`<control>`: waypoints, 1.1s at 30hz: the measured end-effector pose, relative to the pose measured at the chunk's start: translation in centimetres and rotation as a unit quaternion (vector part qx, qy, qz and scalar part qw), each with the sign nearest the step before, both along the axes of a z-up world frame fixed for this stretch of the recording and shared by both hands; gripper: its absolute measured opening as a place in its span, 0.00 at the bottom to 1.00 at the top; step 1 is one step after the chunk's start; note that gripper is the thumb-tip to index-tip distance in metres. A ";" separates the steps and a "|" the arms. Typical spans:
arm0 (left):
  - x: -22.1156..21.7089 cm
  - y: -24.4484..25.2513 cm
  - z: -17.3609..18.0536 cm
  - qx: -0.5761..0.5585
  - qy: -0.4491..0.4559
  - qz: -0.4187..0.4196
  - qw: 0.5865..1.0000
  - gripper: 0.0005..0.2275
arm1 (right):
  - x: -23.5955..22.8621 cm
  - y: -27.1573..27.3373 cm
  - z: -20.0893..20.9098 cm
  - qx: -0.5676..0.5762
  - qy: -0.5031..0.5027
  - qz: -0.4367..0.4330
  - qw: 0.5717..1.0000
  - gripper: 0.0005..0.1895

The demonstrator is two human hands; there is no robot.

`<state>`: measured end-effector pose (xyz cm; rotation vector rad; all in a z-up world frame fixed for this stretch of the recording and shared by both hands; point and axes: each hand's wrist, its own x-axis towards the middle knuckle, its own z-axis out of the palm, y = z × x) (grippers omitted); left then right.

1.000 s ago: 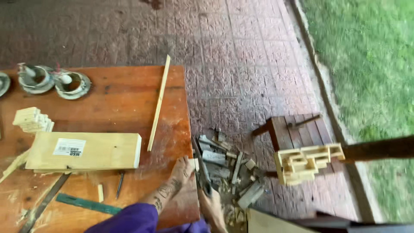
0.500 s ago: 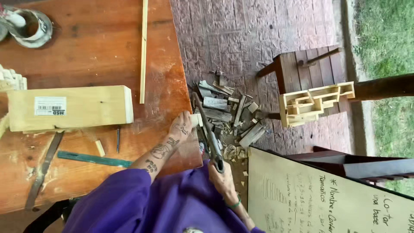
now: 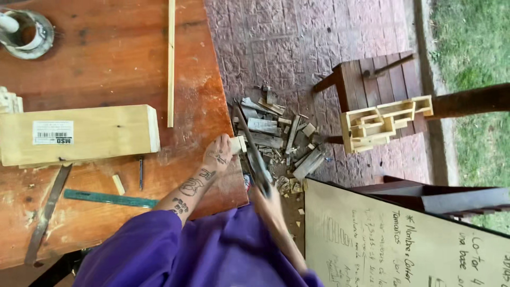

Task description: The person uses a hand saw to cut small wooden blocks on a workbench. They hold each block with one hand and saw with the other, producing wood shavings that fall onto the floor. The person repeatedly picks up blocks, saws them, and sets them aside.

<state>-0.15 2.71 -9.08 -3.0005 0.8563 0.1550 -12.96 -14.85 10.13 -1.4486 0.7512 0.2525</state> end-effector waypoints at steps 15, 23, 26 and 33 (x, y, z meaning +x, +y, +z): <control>2.5 -1.7 7.4 -0.091 -0.235 0.086 0.964 0.10 | 6.6 1.4 -0.8 -0.096 -0.060 0.113 0.987 0.17; 2.5 -2.8 1.2 -0.187 -0.112 0.162 0.962 0.10 | 3.3 1.6 -3.4 -0.030 -0.045 0.111 0.992 0.16; 3.2 -3.7 2.9 -0.162 -0.108 0.206 0.959 0.05 | 4.8 2.9 -1.9 0.052 -0.071 0.045 0.995 0.17; 4.9 -3.7 2.7 -0.232 -0.042 0.216 0.947 0.05 | 5.6 2.9 -4.8 0.021 -0.036 0.086 0.995 0.14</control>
